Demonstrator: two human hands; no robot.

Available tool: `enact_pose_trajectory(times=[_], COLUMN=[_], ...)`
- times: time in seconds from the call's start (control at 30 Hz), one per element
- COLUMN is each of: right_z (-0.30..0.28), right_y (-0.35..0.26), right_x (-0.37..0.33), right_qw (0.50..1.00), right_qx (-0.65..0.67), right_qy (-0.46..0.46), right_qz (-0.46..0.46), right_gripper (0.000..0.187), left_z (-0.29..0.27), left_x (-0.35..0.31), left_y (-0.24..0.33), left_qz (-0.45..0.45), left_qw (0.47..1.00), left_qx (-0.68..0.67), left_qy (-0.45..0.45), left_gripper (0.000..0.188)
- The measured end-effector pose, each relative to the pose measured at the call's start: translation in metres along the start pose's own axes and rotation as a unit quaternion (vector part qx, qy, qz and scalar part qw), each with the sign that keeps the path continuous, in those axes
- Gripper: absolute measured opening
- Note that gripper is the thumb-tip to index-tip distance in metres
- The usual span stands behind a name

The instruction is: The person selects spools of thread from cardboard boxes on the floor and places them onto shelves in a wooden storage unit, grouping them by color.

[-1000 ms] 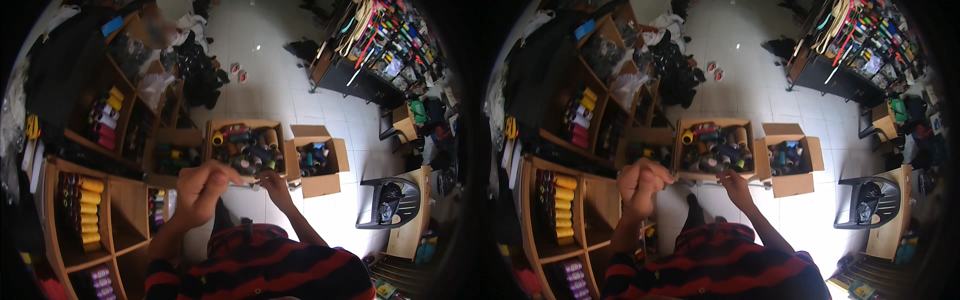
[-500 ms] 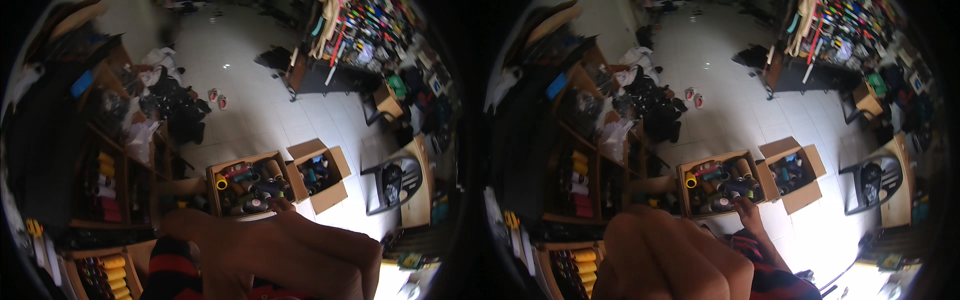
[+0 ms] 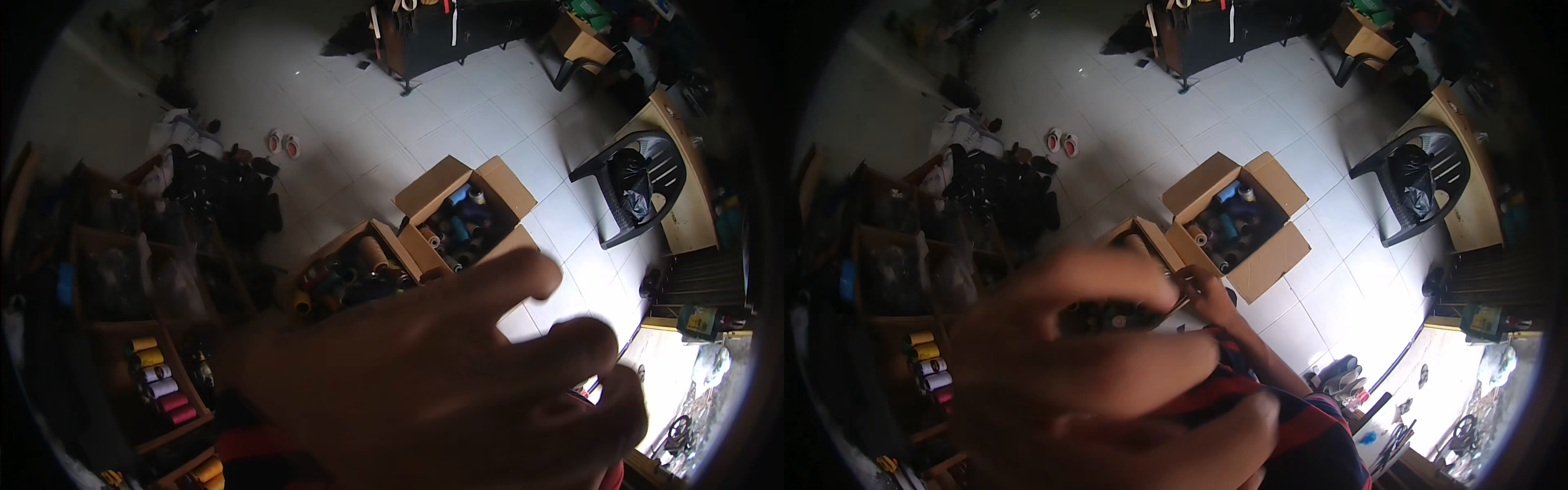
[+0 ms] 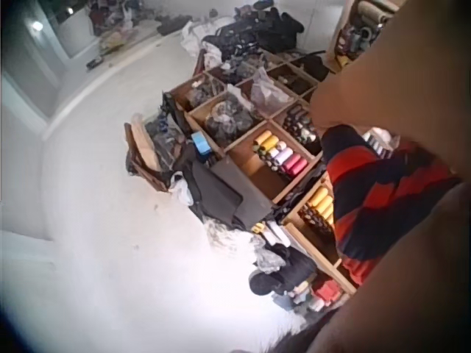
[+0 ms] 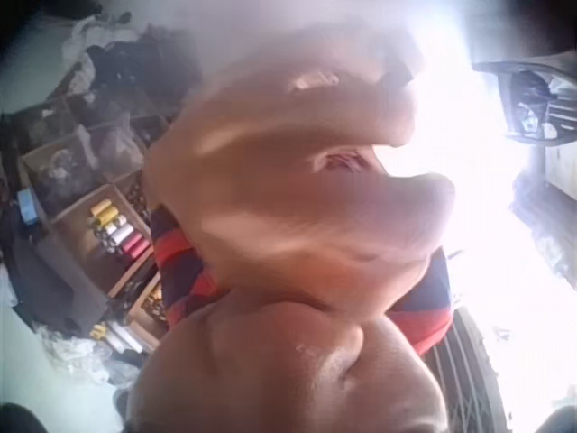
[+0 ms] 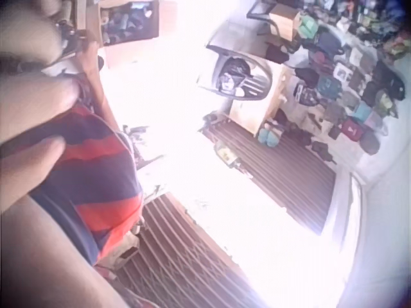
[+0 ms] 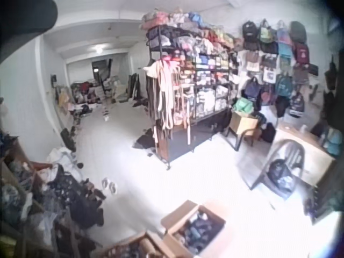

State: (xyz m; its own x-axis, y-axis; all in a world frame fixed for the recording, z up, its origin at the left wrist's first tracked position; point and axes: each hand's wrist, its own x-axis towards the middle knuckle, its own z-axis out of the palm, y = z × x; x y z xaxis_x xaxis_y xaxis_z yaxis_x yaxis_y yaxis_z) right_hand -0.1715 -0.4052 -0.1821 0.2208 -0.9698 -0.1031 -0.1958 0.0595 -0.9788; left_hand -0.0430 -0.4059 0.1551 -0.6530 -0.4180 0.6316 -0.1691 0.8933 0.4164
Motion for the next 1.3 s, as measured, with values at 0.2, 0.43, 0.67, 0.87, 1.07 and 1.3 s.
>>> enact_pose_trajectory(times=[0.2, 0.43, 0.67, 0.87, 1.07, 1.3], right_z=[-0.106, -0.184, -0.201, -0.193, -0.196, -0.194], right_y=[0.076, 0.172, 0.274, 0.339, 0.33, 0.346], right_x=[0.034, 0.073, 0.132, 0.162, 0.165, 0.172], right_qw=[0.996, 0.996, 0.927, 0.897, 0.9, 0.939], right_qx=[-0.017, -0.046, -0.36, -0.41, -0.39, -0.253], right_qy=[0.07, 0.068, 0.032, 0.054, -0.038, -0.057], right_qz=[-0.051, 0.033, 0.104, 0.153, 0.189, 0.225], right_gripper=[0.028, 0.012, 0.048, 0.08, 0.108, 0.138], left_z=[0.159, 0.308, 0.326, 0.316, 0.322, 0.331], left_x=[0.02, -0.167, -0.239, -0.237, -0.246, -0.263], left_y=[-0.151, -0.207, -0.177, -0.163, -0.151, -0.151], left_qz=[-0.077, -0.661, -0.675, -0.697, -0.745, -0.726], left_qw=[0.979, 0.697, 0.712, 0.694, 0.644, 0.659], left_qx=[-0.171, -0.276, -0.194, -0.18, -0.171, -0.177], left_qy=[-0.084, 0.028, 0.026, 0.027, 0.036, 0.09], left_gripper=[0.016, 0.033, 0.029, 0.027, 0.023, 0.02])
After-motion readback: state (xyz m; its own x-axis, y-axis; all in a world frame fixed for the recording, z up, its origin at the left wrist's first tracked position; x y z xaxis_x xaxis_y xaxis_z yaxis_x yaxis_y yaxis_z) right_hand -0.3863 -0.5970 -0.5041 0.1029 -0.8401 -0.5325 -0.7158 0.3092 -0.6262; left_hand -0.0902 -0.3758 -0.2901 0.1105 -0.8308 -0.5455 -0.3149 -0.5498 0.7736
